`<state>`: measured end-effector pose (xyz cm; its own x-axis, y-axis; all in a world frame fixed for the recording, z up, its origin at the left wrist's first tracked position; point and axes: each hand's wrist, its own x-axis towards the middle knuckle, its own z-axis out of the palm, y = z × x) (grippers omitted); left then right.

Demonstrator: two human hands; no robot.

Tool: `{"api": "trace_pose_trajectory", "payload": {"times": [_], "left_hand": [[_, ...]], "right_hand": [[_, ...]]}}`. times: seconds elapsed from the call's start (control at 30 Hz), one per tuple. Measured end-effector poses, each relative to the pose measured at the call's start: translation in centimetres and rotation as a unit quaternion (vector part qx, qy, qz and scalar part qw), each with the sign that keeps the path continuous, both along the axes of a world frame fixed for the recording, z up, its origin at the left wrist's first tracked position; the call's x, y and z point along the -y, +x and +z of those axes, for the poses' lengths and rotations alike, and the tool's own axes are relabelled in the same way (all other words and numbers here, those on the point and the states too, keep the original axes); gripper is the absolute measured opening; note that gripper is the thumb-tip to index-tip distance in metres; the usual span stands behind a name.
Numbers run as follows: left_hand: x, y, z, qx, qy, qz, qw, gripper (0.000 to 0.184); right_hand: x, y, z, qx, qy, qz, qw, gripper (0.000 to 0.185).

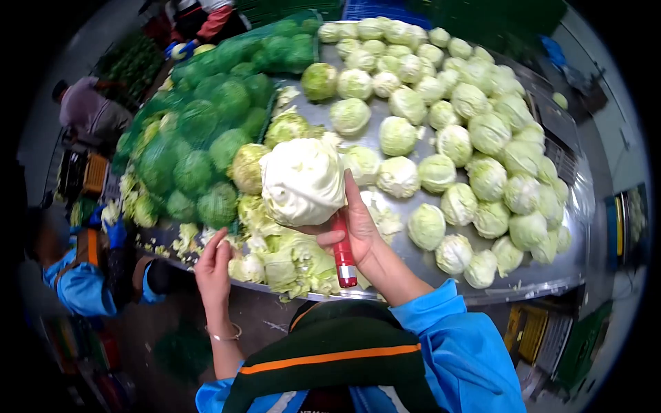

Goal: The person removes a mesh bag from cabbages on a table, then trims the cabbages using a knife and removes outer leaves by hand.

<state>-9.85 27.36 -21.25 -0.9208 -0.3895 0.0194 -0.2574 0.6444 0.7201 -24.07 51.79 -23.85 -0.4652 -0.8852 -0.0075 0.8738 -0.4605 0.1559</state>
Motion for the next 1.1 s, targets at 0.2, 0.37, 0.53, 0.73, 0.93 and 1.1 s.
{"api": "trace_pose_trajectory", "payload": {"times": [0.2,0.37,0.53,0.73,0.93,1.1], "left_hand": [[-5.5,-1.6,-0.8,0.002,0.303,0.041,0.952,0.027],[-15.5,-7.2,7.6,-0.311,-0.058,-0.227,0.921,0.064],[-20.7,-4.6,8.7,-0.383,0.005,-0.582,0.718,0.032],[-19.5,-8.2,6.3,-0.231,0.15,-0.325,0.905,0.097],[-17.5,-8.8,3.8,-0.07,0.355,-0.437,0.823,0.129],[-17.1,-4.3,1.8,-0.114,0.356,-0.241,0.896,0.109]], "right_hand": [[-5.7,2.2,2.6,0.06,-0.006,-0.094,0.994,0.076],[-8.2,3.9,4.9,0.029,0.136,-0.202,0.969,0.07],[-12.1,4.2,4.3,0.026,0.171,-0.213,0.962,0.071],[-16.2,4.4,5.4,0.031,0.243,-0.149,0.958,0.072],[-15.2,5.2,5.1,-0.01,0.216,0.017,0.976,0.069],[-14.6,4.7,-0.7,-0.143,0.495,0.044,0.856,0.058]]}}
